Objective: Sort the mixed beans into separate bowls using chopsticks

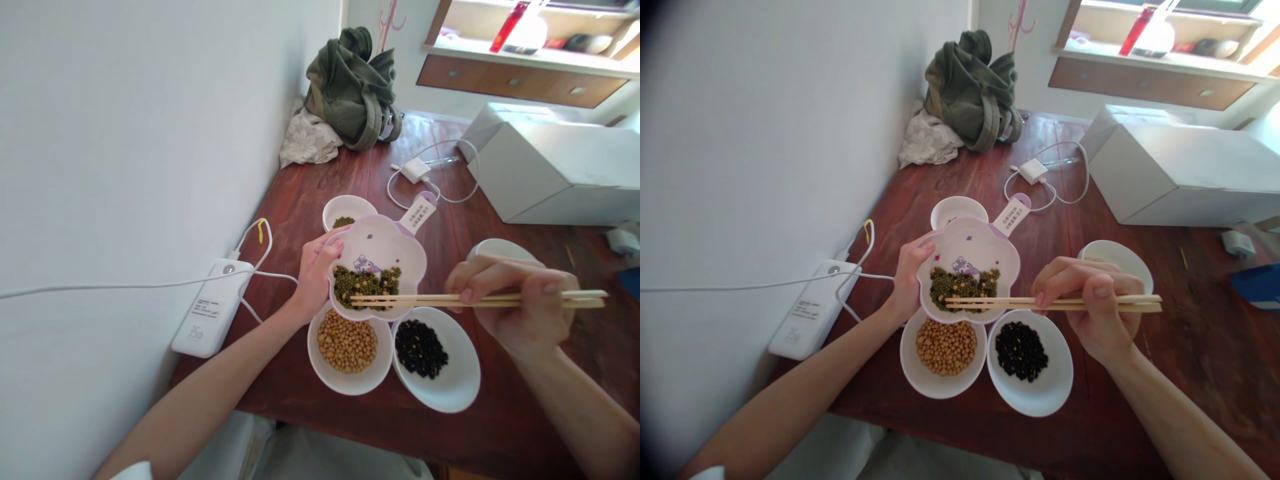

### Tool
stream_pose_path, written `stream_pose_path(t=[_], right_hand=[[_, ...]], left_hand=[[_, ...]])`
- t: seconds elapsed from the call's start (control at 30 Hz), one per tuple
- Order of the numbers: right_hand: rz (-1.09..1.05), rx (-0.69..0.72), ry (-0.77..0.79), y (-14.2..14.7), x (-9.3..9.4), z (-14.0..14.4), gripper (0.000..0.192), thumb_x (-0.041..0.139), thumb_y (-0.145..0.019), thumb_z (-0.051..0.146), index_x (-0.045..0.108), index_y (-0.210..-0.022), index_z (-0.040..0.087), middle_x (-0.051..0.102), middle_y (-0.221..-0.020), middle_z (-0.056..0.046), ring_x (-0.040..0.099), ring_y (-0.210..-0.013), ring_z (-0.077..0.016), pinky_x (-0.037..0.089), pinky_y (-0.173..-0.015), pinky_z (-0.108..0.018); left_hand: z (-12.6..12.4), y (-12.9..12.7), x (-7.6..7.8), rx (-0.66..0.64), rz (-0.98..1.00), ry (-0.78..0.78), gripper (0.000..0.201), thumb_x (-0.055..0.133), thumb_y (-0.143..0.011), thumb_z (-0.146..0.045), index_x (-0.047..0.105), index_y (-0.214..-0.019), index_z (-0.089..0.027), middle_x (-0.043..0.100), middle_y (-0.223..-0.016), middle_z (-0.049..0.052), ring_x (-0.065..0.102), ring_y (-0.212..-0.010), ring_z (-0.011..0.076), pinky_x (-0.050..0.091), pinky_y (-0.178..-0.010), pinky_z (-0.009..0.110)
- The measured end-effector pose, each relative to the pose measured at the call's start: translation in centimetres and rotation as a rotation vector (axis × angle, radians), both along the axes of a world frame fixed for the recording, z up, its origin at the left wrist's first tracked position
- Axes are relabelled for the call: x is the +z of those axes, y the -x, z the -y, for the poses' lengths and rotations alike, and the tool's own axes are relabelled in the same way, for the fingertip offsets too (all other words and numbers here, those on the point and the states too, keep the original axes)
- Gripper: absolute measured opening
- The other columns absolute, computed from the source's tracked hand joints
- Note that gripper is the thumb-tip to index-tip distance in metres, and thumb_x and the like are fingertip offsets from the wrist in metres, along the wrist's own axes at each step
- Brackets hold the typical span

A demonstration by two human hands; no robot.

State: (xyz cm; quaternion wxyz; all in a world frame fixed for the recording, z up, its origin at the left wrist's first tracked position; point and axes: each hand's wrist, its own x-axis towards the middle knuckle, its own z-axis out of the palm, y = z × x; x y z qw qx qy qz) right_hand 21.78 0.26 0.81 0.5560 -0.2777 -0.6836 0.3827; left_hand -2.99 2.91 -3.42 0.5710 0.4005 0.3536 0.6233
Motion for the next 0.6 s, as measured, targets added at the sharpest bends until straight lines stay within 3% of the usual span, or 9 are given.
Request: stream_pose_path(t=[0.2, 0.43, 0.6], right_hand=[[0.024, -0.01, 0.015, 0.54, -0.14, 0.46, 0.054, 0.042, -0.107, 0.047, 0.081, -0.081, 0.019, 0.074, -0.075, -0.01, 0.071, -0.059, -0.0236, 0.053, -0.041, -0.035], [0.073, -0.021, -0.032, 0.61, -0.63, 0.48, 0.058, 0.039, -0.108, 0.049, 0.078, -0.077, 0.02, 0.073, -0.068, -0.009, 0.075, -0.068, -0.0266, 0.058, -0.052, -0.038], [0.061, -0.003, 0.011, 0.66, -0.9, 0.56, 0.056, 0.038, -0.109, 0.046, 0.08, -0.081, 0.021, 0.075, -0.074, -0.009, 0.076, -0.073, -0.0279, 0.061, -0.058, -0.042]], left_hand=[[-0.02, -0.04, -0.13, -0.003, 0.005, 0.013, 0.031, 0.069, -0.086, -0.039, 0.084, -0.103, -0.018, 0.077, -0.084, 0.005, 0.066, -0.074, 0.0173, 0.051, -0.067, 0.026], [-0.01, 0.03, -0.04, -0.016, -0.012, -0.024, 0.031, 0.068, -0.088, -0.038, 0.085, -0.105, -0.018, 0.078, -0.087, 0.005, 0.067, -0.075, 0.0175, 0.052, -0.071, 0.026], [-0.03, 0.12, -0.04, -0.022, -0.009, -0.008, 0.035, 0.068, -0.089, -0.039, 0.083, -0.112, -0.018, 0.08, -0.093, 0.007, 0.071, -0.089, 0.0214, 0.054, -0.077, 0.028]])
